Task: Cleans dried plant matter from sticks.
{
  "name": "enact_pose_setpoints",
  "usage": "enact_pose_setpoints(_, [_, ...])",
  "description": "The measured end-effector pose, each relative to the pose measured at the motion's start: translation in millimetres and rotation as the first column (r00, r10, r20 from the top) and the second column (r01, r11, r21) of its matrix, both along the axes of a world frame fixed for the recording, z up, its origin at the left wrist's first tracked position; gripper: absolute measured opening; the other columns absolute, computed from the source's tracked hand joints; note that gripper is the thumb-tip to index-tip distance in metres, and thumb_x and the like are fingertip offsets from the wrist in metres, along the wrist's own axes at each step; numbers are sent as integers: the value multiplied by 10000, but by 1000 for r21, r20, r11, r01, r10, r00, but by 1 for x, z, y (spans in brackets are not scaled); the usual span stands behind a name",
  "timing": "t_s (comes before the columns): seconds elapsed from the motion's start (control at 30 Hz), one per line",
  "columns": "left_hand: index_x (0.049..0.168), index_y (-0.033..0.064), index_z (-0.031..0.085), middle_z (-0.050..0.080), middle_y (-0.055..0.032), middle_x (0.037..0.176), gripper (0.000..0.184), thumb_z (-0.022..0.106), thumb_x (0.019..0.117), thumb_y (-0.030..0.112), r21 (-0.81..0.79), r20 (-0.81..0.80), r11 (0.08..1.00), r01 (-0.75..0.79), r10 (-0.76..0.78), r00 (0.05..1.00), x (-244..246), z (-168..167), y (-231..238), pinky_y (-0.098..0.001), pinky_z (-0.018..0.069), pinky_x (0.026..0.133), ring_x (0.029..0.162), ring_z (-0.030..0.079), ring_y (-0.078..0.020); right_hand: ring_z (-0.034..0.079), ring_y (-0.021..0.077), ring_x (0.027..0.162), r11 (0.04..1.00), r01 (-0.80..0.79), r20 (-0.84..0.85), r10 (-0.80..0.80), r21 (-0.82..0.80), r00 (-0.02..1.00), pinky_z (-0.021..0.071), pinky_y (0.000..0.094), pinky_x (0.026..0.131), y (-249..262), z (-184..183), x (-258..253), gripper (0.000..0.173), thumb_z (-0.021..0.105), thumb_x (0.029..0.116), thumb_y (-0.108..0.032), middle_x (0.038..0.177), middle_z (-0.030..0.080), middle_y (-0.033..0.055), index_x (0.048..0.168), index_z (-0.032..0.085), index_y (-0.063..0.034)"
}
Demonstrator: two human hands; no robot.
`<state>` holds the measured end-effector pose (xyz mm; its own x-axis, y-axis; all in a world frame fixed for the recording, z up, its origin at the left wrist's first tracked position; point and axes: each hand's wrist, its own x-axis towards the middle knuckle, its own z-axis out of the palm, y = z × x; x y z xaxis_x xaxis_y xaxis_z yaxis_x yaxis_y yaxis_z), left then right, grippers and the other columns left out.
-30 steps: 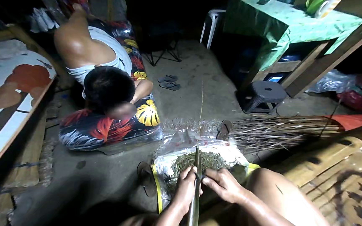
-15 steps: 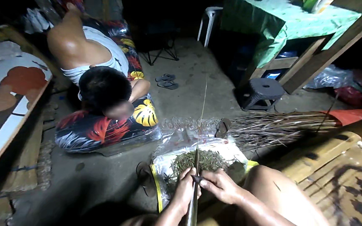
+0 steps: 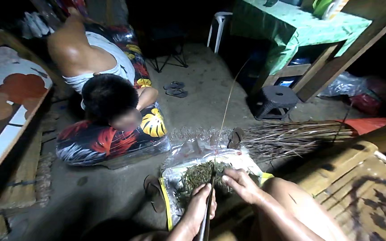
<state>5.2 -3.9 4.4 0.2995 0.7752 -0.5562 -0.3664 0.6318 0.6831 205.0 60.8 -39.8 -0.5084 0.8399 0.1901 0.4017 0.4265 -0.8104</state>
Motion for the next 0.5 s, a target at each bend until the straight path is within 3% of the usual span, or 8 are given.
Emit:
enact_pose_setpoints(0.1, [860,79,524,462,40,604,397,242,1127,161,-17,0,1000,-25,25,1000,0,0,-1,-135,379,419,444,425,-16,537,157,527,994,-113,33,113,11,993,434,381,501,-12,2,-14,556,391,1055,-495,579,512,46,806,625,-56])
enact_pose_setpoints(0.17, [858,84,522,454,40,605,397,249,1133,174,-29,1,999,-20,20,1000,1,-1,-1,-135,375,415,441,418,-15,540,191,514,993,-108,106,103,42,989,423,413,487,-10,1,-11,568,378,1047,-516,561,498,53,790,614,-67])
enact_pose_setpoints(0.33, [859,87,512,442,44,607,388,260,1135,193,-15,4,999,34,-34,999,0,1,-5,-136,369,416,439,404,-15,622,282,618,996,83,295,-84,17,952,478,514,574,12,2,9,561,377,1037,-496,638,579,103,866,655,-40])
enact_pose_setpoints(0.43, [858,87,518,444,46,606,394,252,1130,190,10,-5,997,70,-70,998,1,1,-7,-138,373,419,441,409,-16,544,201,591,981,193,255,-182,-17,950,432,444,571,23,1,27,511,381,1035,-467,613,502,44,835,614,-59])
enact_pose_setpoints(0.5, [866,83,518,445,45,603,391,253,1132,193,5,-8,999,44,-43,999,0,-1,-4,-136,376,419,439,412,-16,531,147,574,991,131,142,-128,-13,982,434,386,559,17,5,21,517,397,1044,-456,609,510,23,818,629,-53])
